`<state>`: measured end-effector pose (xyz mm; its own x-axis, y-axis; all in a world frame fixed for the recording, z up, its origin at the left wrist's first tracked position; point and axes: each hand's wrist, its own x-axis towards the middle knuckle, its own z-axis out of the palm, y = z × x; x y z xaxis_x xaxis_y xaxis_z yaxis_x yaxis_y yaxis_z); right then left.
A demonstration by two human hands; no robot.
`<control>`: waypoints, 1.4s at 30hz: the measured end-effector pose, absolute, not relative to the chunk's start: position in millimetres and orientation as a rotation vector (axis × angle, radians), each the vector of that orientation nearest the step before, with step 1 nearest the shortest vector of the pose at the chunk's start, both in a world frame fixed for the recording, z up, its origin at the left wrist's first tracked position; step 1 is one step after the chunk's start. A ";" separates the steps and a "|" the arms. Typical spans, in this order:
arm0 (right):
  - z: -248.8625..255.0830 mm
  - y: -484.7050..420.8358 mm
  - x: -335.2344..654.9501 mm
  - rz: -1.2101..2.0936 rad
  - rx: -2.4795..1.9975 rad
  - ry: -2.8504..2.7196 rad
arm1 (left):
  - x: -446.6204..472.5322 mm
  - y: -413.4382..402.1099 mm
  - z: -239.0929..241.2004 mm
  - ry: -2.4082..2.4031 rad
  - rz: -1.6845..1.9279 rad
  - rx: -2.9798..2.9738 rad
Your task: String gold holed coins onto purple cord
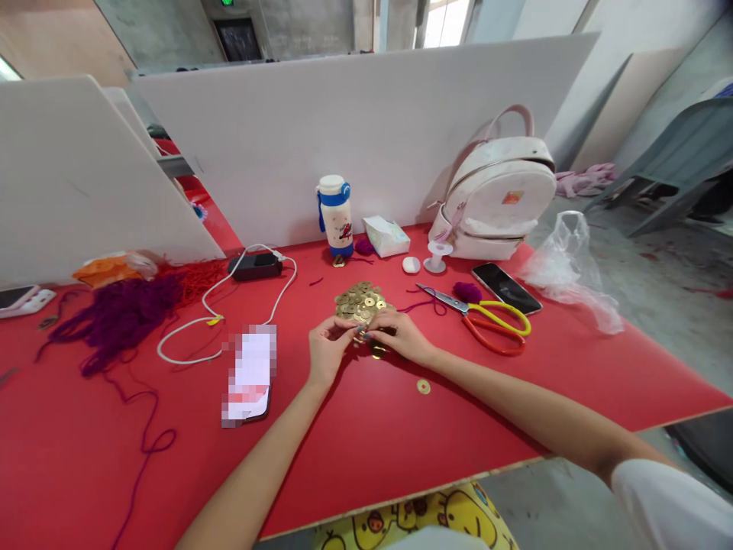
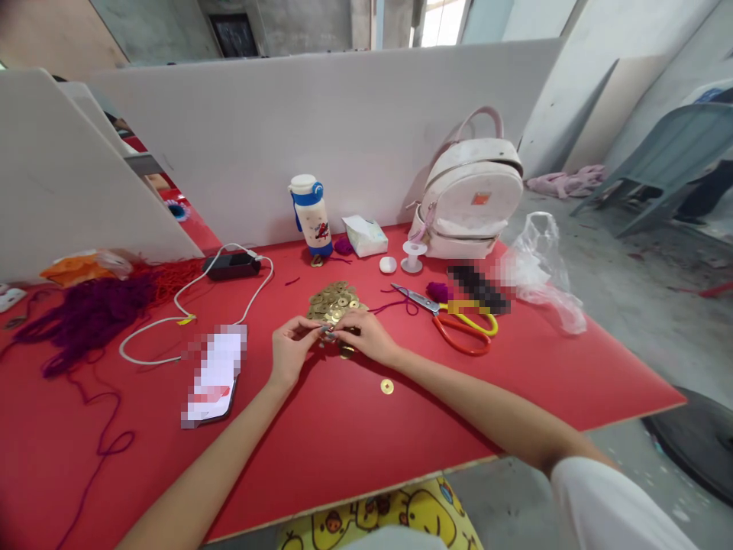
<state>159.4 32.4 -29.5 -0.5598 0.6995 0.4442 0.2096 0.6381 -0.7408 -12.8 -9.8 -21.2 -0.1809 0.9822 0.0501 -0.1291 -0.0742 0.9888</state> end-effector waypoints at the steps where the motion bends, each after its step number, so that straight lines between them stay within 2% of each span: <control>1: -31.7 33.3 159.2 0.847 -0.699 -2.065 | -12.8 -9.9 -20.7 1.199 1.436 1.046; 18: -31.4 29.4 166.4 0.809 -0.708 -2.024 | -14.6 -9.8 -19.0 1.074 1.186 0.961; 24: -32.6 26.6 168.0 0.765 -0.762 -2.029 | -15.5 -9.6 -14.7 1.075 1.253 0.984; 36: -28.5 21.2 168.7 0.684 -0.891 -1.977 | -17.8 -8.3 -8.6 1.029 1.164 1.138; 42: -27.9 17.0 171.0 0.524 -0.726 -1.978 | -17.0 -8.2 -14.5 1.059 1.227 1.084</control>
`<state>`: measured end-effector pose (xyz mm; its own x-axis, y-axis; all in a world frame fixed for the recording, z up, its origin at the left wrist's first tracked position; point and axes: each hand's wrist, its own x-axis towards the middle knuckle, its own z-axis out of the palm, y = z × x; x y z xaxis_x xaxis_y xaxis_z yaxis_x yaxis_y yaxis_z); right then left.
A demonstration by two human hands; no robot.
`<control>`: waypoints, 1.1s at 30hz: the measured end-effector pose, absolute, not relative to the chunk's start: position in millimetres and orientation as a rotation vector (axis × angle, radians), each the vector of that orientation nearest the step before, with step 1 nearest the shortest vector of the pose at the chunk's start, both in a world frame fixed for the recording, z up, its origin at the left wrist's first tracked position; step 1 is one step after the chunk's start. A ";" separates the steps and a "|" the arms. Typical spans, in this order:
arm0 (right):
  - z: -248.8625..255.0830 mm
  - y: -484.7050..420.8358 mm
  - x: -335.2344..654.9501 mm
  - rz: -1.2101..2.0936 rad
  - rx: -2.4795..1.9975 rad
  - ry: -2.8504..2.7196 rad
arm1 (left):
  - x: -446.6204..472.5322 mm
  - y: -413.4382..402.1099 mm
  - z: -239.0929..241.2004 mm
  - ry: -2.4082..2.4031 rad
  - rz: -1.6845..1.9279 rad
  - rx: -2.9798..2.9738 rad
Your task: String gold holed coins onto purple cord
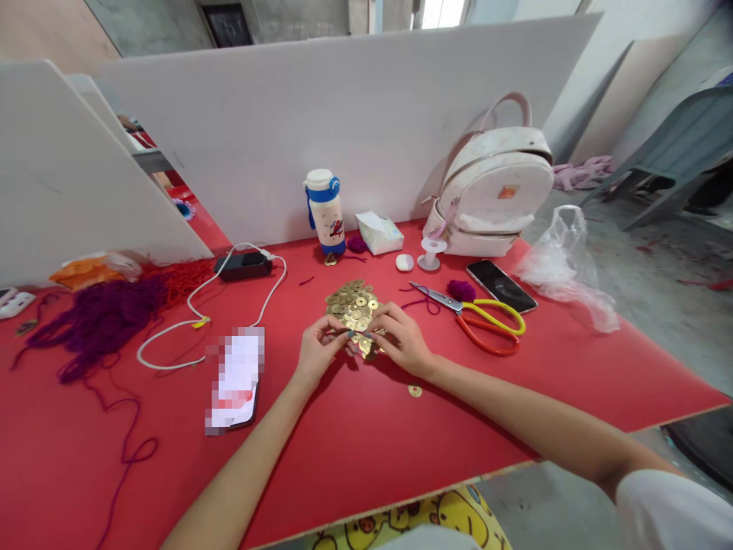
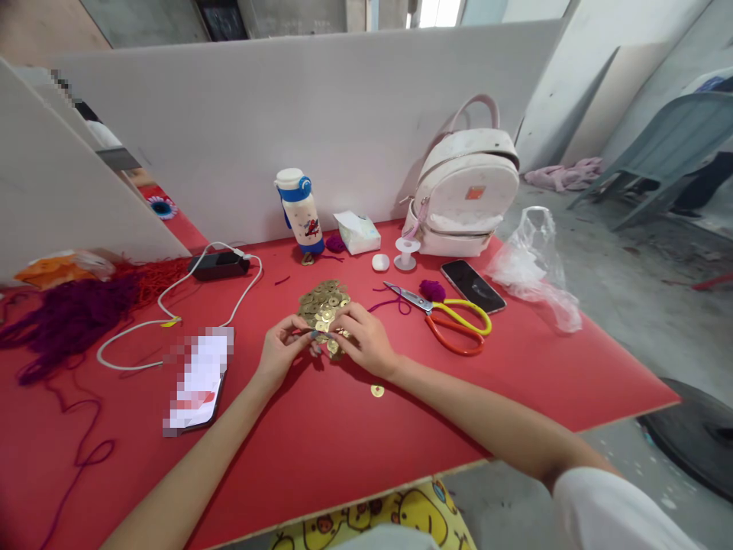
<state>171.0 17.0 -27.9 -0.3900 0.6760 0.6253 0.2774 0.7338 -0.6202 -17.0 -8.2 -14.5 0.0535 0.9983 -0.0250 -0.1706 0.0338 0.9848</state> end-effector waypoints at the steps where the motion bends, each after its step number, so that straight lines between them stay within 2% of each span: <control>1: -28.6 16.9 171.1 0.495 -0.702 -1.993 | -16.7 -8.1 -15.0 1.067 1.248 1.078; 11: -29.6 19.8 168.1 0.362 -0.501 -2.198 | -15.4 -7.8 -18.9 1.179 1.446 0.994; 19: -32.1 19.6 167.9 0.325 -0.595 -2.265 | -12.0 -7.2 -19.1 1.100 1.473 0.871; 33: -28.0 24.9 166.8 0.667 -0.636 -2.192 | -12.8 -7.7 -12.1 0.982 1.355 0.789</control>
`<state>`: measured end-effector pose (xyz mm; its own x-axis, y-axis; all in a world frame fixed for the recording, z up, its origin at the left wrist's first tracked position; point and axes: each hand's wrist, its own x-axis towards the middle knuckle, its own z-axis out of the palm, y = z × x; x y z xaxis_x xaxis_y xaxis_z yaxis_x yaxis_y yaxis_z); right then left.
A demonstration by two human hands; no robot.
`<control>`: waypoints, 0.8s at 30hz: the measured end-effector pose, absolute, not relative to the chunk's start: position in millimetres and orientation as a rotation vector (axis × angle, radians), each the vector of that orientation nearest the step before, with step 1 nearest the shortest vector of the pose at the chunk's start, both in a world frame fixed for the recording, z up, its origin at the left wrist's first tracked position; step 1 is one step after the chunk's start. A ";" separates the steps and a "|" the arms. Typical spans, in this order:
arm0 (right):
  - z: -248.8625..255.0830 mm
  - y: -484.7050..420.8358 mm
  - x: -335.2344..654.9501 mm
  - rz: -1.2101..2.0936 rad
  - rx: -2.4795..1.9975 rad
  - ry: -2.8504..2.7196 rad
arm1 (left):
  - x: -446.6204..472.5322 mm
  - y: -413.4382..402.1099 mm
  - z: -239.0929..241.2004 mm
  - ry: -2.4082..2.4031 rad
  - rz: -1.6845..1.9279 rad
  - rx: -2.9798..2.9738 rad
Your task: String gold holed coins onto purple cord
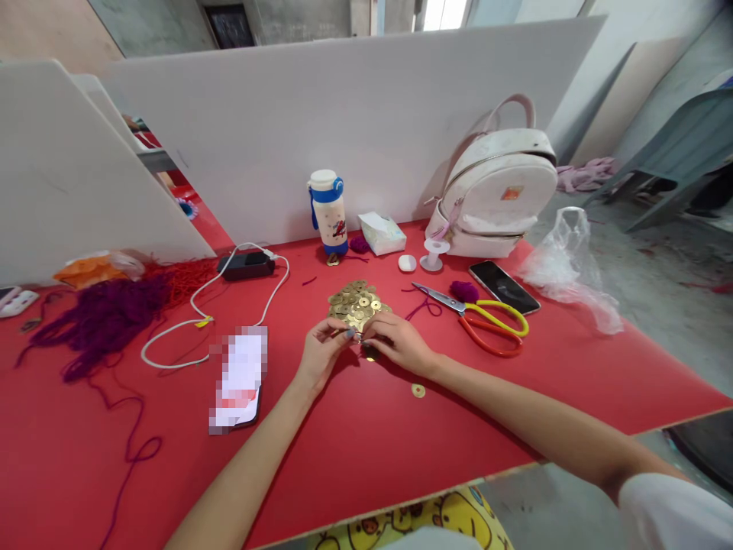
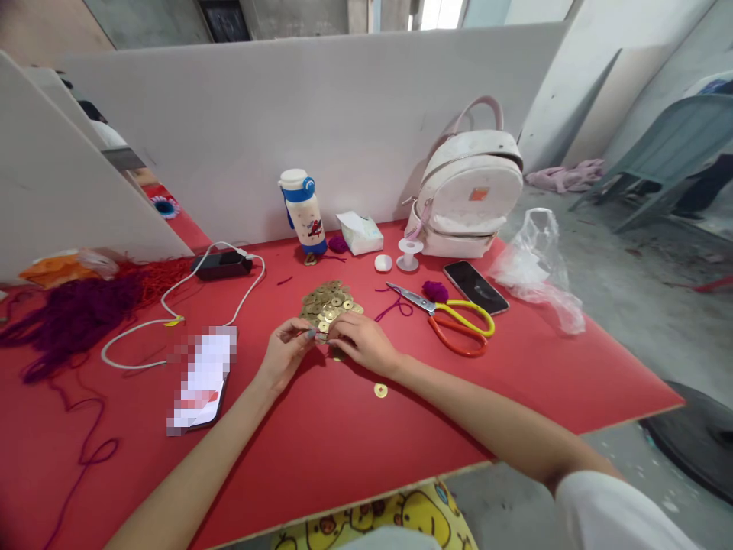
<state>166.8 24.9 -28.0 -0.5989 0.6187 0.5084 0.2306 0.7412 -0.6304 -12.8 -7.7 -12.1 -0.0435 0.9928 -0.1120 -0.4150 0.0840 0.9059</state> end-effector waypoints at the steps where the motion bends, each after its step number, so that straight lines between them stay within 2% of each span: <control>1: -28.0 24.6 167.0 0.671 -0.646 -2.182 | -13.2 -7.2 -11.9 0.992 1.362 0.797; 17: -30.8 32.6 177.3 0.660 -0.650 -1.948 | -19.1 -7.0 -16.6 1.256 1.339 0.972; 24: -37.7 49.2 193.7 0.350 -0.717 -2.122 | -19.4 -10.9 -27.1 1.327 1.251 1.270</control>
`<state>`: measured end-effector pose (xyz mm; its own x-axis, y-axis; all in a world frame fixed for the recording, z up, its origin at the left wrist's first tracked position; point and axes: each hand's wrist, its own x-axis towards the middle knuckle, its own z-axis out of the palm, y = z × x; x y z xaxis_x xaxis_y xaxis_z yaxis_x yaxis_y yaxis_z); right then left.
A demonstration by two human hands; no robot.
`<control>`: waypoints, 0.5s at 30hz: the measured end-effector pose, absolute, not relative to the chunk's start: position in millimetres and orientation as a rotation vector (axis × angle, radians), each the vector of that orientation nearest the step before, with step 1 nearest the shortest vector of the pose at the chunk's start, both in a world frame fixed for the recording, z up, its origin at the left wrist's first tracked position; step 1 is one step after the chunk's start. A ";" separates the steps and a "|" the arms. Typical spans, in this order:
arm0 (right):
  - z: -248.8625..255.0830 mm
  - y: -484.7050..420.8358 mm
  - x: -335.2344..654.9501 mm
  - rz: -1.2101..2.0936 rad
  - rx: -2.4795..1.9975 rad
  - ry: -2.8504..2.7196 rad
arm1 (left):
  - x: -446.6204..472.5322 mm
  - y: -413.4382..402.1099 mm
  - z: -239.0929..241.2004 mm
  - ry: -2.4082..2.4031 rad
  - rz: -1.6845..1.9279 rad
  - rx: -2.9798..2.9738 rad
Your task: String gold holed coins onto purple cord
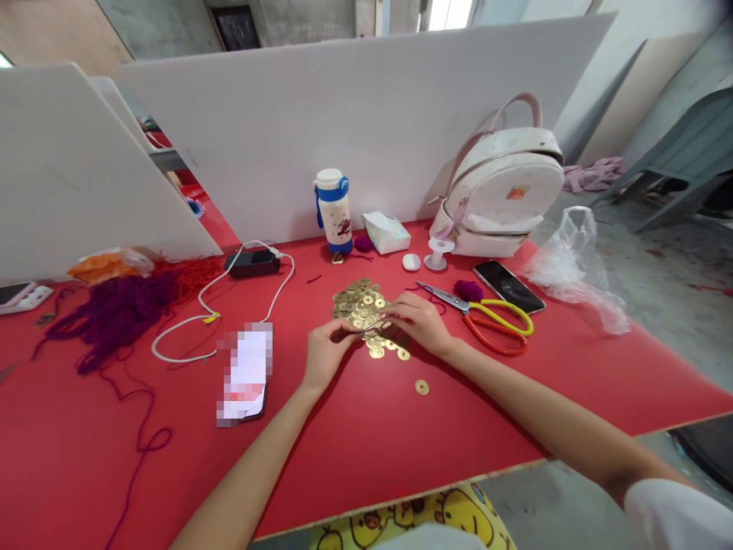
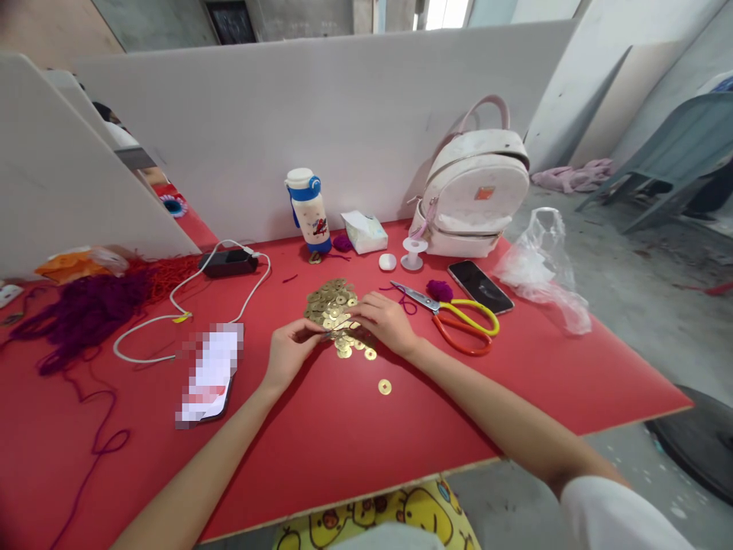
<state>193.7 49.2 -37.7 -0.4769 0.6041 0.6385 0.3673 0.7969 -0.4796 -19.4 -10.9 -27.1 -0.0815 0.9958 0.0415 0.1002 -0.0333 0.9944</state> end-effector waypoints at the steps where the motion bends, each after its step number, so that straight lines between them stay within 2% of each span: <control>1: -37.8 52.2 196.5 0.287 -0.716 -2.179 | -19.9 -11.2 -28.4 1.345 1.238 1.314; 4: -34.6 57.3 201.9 0.188 -0.755 -2.266 | -22.4 -10.4 -31.1 1.357 1.232 1.375; 7: -29.9 55.3 201.1 0.267 -0.813 -2.235 | -25.8 -7.8 -30.9 1.374 1.260 1.472; 9: -29.4 50.6 197.4 0.454 -0.848 -2.155 | -27.8 -6.6 -28.6 1.416 1.263 1.620; 13: -34.0 38.1 187.2 1.055 -0.871 -1.846 | -30.0 -6.7 -23.1 1.441 1.232 1.838; 15: -35.5 33.2 184.0 1.205 -0.866 -1.744 | -30.3 -7.6 -22.0 1.424 1.212 1.870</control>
<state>184.0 33.2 -35.5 -0.4212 0.8739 0.2428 0.0819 0.3032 -0.9494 -30.3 -7.6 -22.0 0.0605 0.9338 0.3526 0.4971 -0.3345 0.8006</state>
